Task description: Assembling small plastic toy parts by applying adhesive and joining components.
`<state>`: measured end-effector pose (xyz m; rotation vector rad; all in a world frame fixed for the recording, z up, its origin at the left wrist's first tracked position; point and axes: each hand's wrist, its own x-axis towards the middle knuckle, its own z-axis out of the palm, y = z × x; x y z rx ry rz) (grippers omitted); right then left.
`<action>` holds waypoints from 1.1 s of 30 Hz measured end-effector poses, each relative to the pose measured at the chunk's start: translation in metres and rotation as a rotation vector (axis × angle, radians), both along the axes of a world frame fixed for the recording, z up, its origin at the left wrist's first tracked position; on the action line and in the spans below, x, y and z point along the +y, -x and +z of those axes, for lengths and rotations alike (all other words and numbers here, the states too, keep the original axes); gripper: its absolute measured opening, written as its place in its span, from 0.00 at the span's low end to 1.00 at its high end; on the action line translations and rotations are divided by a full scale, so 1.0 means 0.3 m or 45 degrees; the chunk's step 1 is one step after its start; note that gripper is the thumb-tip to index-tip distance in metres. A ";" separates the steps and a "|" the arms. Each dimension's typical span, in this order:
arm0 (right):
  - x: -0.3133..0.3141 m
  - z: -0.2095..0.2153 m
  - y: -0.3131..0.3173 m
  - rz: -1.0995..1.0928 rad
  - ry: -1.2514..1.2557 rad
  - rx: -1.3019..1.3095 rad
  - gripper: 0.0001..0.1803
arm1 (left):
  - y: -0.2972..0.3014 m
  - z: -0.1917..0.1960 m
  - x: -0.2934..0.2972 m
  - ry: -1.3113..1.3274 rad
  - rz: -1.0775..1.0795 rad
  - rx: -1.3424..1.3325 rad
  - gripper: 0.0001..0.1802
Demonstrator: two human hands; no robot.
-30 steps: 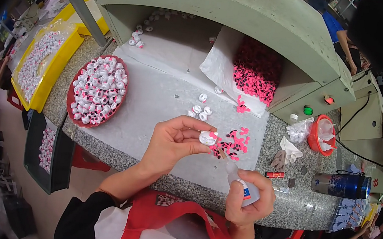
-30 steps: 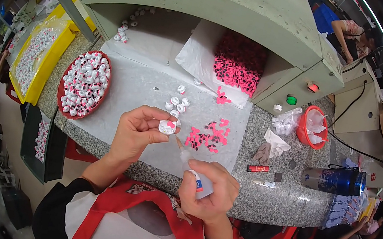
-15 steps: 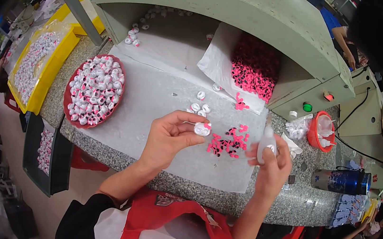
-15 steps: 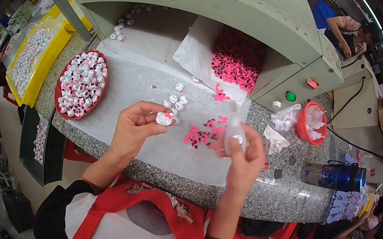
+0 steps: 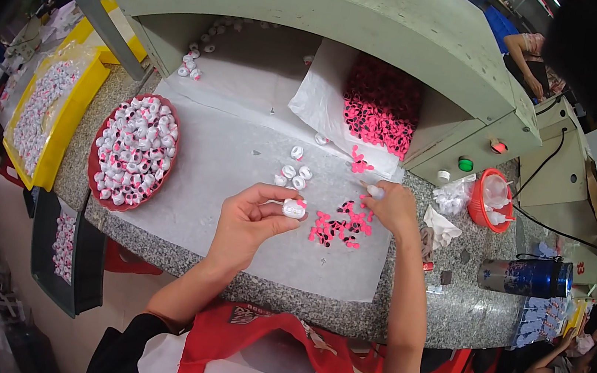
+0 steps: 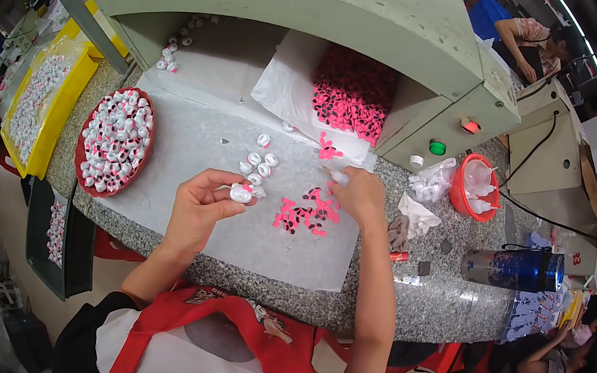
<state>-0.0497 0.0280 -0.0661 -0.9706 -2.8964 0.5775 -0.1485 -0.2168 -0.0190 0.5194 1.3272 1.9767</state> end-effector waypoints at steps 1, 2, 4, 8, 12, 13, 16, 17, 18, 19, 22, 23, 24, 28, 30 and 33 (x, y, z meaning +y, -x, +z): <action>-0.011 0.008 -0.016 0.000 0.002 0.001 0.12 | -0.005 -0.004 0.002 -0.001 -0.016 -0.019 0.17; -0.024 0.019 -0.035 -0.086 0.127 0.191 0.10 | -0.006 -0.008 0.006 -0.003 -0.031 -0.038 0.17; -0.054 0.058 -0.070 -0.166 0.257 0.377 0.09 | -0.009 -0.006 0.015 0.016 -0.022 -0.031 0.18; -0.155 0.180 -0.133 -0.470 1.059 0.801 0.06 | -0.025 0.010 0.028 0.020 -0.129 -0.058 0.18; -0.237 0.242 -0.144 -0.240 1.287 0.921 0.05 | -0.050 0.033 0.031 0.005 -0.144 -0.049 0.19; -0.255 0.254 -0.144 -0.240 1.283 0.920 0.05 | -0.051 0.033 0.024 0.008 -0.150 -0.029 0.19; -0.298 0.285 -0.136 -0.204 1.290 0.915 0.06 | -0.057 0.033 0.010 0.011 -0.159 -0.027 0.19; -0.317 0.295 -0.135 -0.191 1.321 0.950 0.06 | -0.060 0.034 0.004 0.018 -0.176 -0.047 0.19; -0.331 0.302 -0.136 -0.176 1.354 0.983 0.07 | -0.062 0.036 0.003 0.017 -0.168 -0.051 0.19; -0.339 0.305 -0.139 -0.172 1.355 0.976 0.07 | -0.064 0.039 0.003 0.022 -0.173 -0.071 0.19; -0.358 0.315 -0.143 -0.178 1.308 0.918 0.07 | -0.059 0.042 0.001 0.018 -0.180 -0.095 0.19; -0.363 0.322 -0.144 -0.180 1.276 0.887 0.07 | -0.058 0.042 0.001 0.008 -0.186 -0.097 0.19; -0.367 0.329 -0.143 -0.183 1.243 0.858 0.07 | -0.057 0.041 0.003 0.008 -0.183 -0.099 0.19; -0.383 0.341 -0.130 -0.010 1.199 0.885 0.08 | -0.059 0.040 0.009 0.032 -0.192 -0.049 0.18; -0.411 0.352 -0.117 -0.142 1.151 0.884 0.08 | -0.063 0.039 0.014 0.021 -0.198 -0.023 0.18; -0.422 0.359 -0.105 -0.193 1.126 0.857 0.07 | -0.066 0.030 0.018 -0.119 -0.175 0.021 0.17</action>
